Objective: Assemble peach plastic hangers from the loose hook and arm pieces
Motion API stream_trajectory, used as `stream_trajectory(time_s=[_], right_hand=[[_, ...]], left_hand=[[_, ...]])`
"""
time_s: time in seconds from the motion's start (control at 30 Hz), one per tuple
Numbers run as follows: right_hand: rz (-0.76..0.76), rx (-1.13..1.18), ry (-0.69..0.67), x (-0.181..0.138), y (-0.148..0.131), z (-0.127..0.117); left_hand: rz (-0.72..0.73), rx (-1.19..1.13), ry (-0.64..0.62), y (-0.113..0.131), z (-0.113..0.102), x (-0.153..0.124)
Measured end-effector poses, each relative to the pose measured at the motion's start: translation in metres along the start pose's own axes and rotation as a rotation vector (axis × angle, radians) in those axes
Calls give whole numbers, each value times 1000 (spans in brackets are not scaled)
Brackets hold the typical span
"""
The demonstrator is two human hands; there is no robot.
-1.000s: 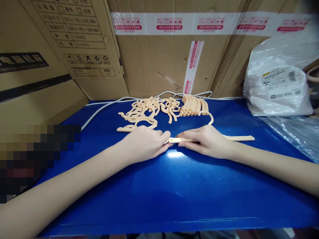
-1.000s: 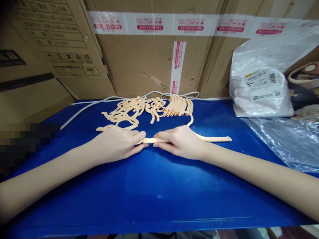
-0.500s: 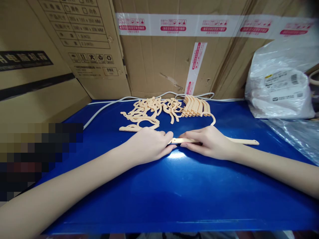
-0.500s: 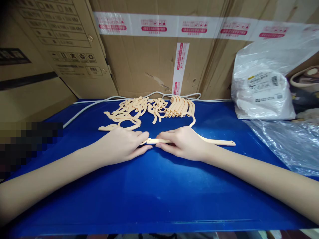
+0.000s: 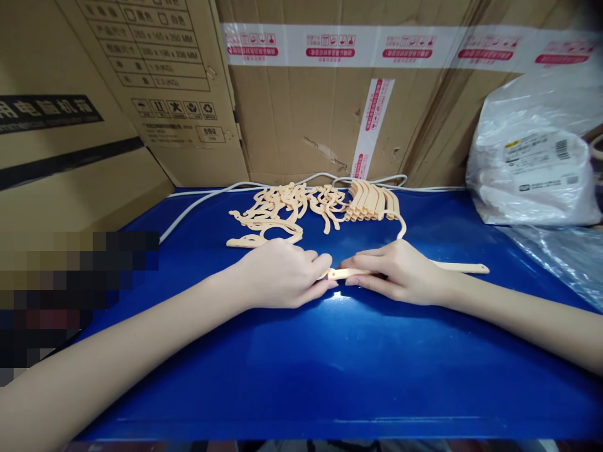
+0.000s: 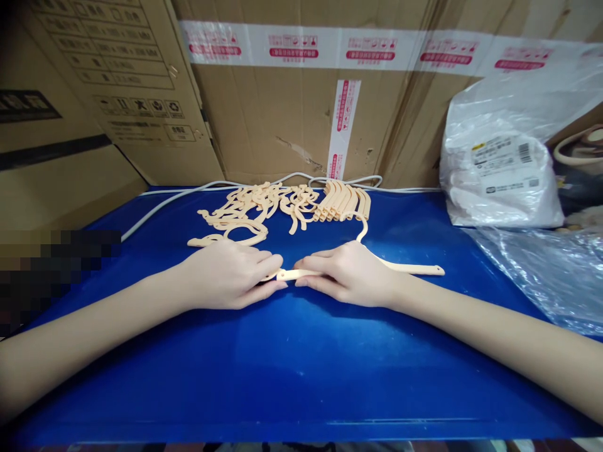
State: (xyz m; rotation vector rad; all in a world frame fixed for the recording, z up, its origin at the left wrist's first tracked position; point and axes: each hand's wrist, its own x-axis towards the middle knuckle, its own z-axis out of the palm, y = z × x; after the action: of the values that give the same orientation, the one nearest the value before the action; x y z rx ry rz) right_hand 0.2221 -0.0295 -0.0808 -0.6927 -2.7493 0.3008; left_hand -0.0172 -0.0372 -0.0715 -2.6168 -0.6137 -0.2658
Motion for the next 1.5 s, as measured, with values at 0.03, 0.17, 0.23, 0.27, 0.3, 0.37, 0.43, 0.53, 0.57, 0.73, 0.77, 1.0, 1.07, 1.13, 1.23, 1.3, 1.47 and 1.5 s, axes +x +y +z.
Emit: stream_trajectory(time_s=[0.03, 0.17, 0.23, 0.27, 0.3, 0.37, 0.43, 0.53, 0.57, 0.73, 0.77, 1.0, 1.07, 1.13, 1.23, 1.3, 1.47, 1.5], right_hand=[[-31, -10, -8, -1, -1, 0], [-125, -71, -28, -2, -3, -1], [-133, -53, -29, -2, -3, -1], [-128, -30, -32, -2, -2, -1], [-118, -6, -35, -2, -2, -1], [-96, 30, -32, -2, 0, 0], [-82, 41, -23, -2, 1, 0], [-79, 34, -18, -2, 2, 1], [-81, 26, -19, -2, 1, 1], [-83, -21, -27, -2, -1, 1], [-81, -26, -25, -2, -1, 1], [-61, -97, 48, 0, -2, 1], [-73, -127, 55, 0, -1, 1], [-92, -156, 66, 0, -1, 2], [-120, -197, 95, 0, 1, 2], [-127, -208, 104, 0, 2, 2], [-73, -229, 115, -1, 3, 1], [-37, -238, 125, 0, 2, 2]], left_hand=[[25, -1, 28, 0, 0, 0], [109, -13, 103, 2, -1, -1], [119, -3, 116, 3, -3, -1], [118, 8, 119, 3, -4, -1], [113, 21, 118, 2, -4, -1], [101, 42, 107, 2, -6, 0], [92, 60, 98, 2, -6, 0], [78, 99, 136, 2, -6, 1], [77, 109, 155, 2, -6, 1], [111, 89, 164, 1, -6, 2], [116, 78, 161, 1, -6, 2], [175, -58, 271, 4, -6, 0], [204, -76, 328, 8, -7, -2], [232, -84, 368, 12, -10, -4], [227, -106, 419, 15, -14, -6], [215, -118, 455, 15, -16, -6], [233, -37, 467, 9, -16, -1], [231, -1, 426, 8, -17, 0]])
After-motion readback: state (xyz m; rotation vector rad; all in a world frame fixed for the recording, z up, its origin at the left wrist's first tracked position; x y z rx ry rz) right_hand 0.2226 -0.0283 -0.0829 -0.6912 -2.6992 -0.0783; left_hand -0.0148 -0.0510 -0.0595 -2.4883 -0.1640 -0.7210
